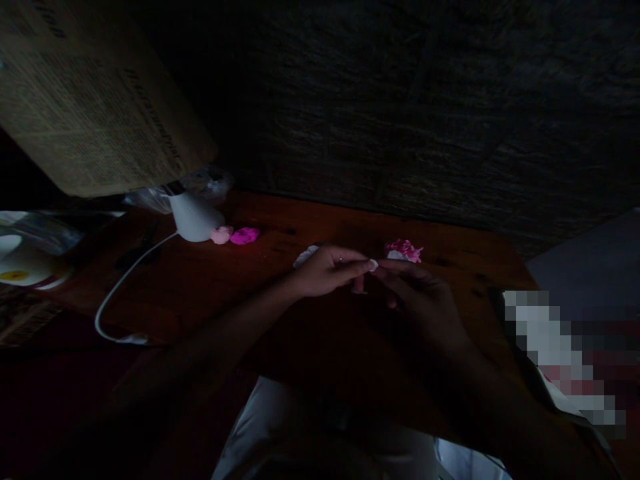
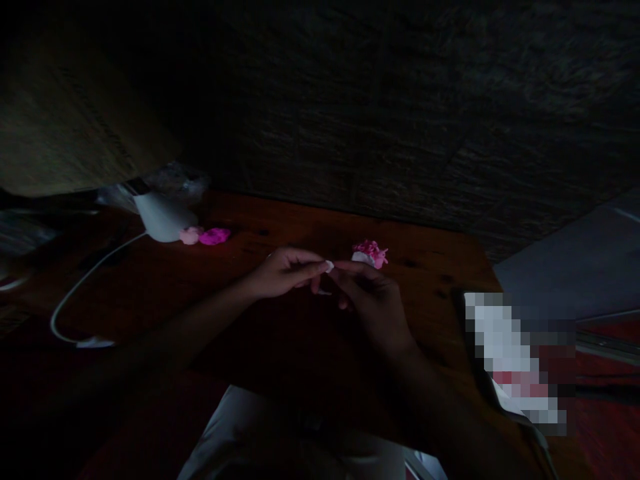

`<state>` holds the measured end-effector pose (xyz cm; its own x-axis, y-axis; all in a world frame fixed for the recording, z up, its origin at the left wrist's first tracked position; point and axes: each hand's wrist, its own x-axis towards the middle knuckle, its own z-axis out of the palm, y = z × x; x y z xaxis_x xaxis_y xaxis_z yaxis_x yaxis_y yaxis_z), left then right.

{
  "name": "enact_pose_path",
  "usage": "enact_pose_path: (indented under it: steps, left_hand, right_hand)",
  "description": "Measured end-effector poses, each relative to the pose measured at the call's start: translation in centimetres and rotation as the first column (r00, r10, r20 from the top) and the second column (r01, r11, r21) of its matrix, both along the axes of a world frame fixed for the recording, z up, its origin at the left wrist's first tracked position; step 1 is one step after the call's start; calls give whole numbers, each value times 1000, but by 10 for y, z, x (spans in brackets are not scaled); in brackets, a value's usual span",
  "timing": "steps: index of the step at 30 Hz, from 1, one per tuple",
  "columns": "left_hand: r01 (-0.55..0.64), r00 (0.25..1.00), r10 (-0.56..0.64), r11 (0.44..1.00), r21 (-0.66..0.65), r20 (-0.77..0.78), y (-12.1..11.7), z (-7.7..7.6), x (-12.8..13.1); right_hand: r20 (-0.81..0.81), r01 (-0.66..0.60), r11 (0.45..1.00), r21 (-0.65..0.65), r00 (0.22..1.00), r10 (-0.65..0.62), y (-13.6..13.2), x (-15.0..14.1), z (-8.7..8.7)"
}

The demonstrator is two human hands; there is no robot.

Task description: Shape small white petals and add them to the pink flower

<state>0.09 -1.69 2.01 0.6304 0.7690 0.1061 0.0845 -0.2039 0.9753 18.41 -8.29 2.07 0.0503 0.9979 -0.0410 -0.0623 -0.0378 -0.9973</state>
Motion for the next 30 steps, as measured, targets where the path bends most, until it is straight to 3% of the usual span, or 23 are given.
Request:
enact_pose_path:
  steps: [7, 14, 19, 25, 27, 30]
  left_hand:
    - [10, 1000, -9, 992, 127, -1, 2, -1, -2]
    - [-72, 991, 67, 997, 41, 115, 4, -9, 1]
    - [-54, 993, 47, 996, 66, 108, 3, -9, 2]
    - [-60, 995, 67, 993, 105, -67, 6, -7, -4]
    - [-44, 974, 95, 970, 241, -206, 9, -6, -10]
    - [152, 888, 82, 877, 456, -453, 11, -4, -18]
  right_hand:
    - [-35, -1, 999, -54, 999, -1, 0, 0, 0]
    - [-61, -9, 998, -66, 998, 5, 2, 3, -3]
    - [-33, 15, 997, -82, 999, -18, 2, 2, -2]
    - [-85, 29, 996, -84, 996, -36, 1, 1, 0]
    - [-103, 48, 995, -91, 993, -58, 2, 2, 1]
    - [-101, 93, 992, -89, 990, -102, 3, 4, 1]
